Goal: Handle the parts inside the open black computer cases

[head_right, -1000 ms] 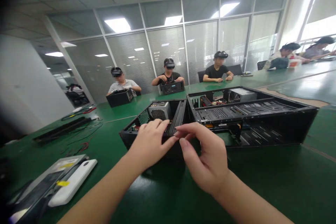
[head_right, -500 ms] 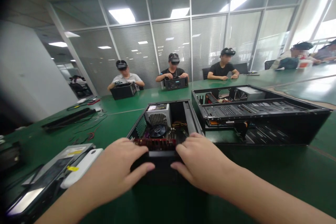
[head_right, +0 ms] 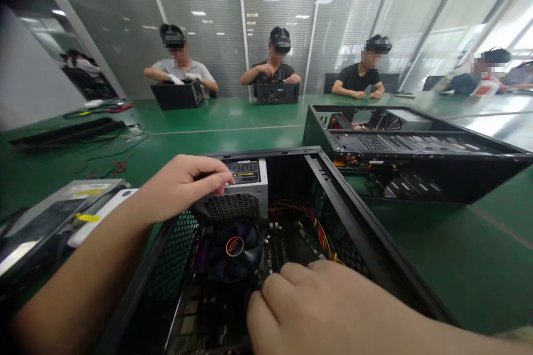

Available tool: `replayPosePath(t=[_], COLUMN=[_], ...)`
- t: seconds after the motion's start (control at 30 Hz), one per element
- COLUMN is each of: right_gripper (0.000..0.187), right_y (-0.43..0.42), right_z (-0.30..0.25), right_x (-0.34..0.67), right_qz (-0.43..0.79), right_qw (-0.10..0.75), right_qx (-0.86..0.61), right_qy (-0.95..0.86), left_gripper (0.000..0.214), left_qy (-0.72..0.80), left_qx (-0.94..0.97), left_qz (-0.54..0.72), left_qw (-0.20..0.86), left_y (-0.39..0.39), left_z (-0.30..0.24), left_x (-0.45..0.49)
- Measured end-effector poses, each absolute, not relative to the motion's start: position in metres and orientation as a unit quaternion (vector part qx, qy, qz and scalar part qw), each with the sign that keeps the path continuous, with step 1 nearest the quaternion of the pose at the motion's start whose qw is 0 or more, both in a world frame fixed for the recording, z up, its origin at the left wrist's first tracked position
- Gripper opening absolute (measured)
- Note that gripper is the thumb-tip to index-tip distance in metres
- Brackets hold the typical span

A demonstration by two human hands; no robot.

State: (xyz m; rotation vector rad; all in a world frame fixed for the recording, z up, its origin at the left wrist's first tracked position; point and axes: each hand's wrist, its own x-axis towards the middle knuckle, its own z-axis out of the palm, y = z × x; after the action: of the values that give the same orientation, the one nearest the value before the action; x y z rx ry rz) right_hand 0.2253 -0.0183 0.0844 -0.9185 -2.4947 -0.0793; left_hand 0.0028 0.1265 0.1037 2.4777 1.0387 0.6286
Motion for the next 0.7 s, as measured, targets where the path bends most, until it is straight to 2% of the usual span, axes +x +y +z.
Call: replayPosePath(t=[0.07, 0.13, 0.37, 0.53, 0.7], right_gripper=[0.007, 0.014, 0.019, 0.019, 0.018], right_y=[-0.016, -0.015, -0.011, -0.007, 0.001], right_z=[0.087, 0.086, 0.084, 0.087, 0.083], right_x=[0.211, 0.201, 0.195, 0.19, 0.197], right_qz=[-0.003, 0.026, 0.072, 0.124, 0.162], right_qw=[0.113, 0.047, -0.035, -0.016, -0.052], right_qx=[-0.282, -0.257, -0.23, -0.246, -0.262], right_qy=[-0.953, -0.965, -0.97, -0.961, -0.95], left_gripper=[0.03, 0.028, 0.026, 0.026, 0.029], left_qy=[0.361, 0.356, 0.333, 0.324, 0.319], left_qx=[0.886, 0.887, 0.887, 0.892, 0.897], left_qz=[0.224, 0.229, 0.273, 0.279, 0.26], left_qw=[0.188, 0.187, 0.169, 0.15, 0.16], left_y=[0.125, 0.121, 0.123, 0.123, 0.124], left_z=[0.101, 0.101, 0.094, 0.091, 0.092], left_x=[0.002, 0.0, -0.001, -0.001, -0.002])
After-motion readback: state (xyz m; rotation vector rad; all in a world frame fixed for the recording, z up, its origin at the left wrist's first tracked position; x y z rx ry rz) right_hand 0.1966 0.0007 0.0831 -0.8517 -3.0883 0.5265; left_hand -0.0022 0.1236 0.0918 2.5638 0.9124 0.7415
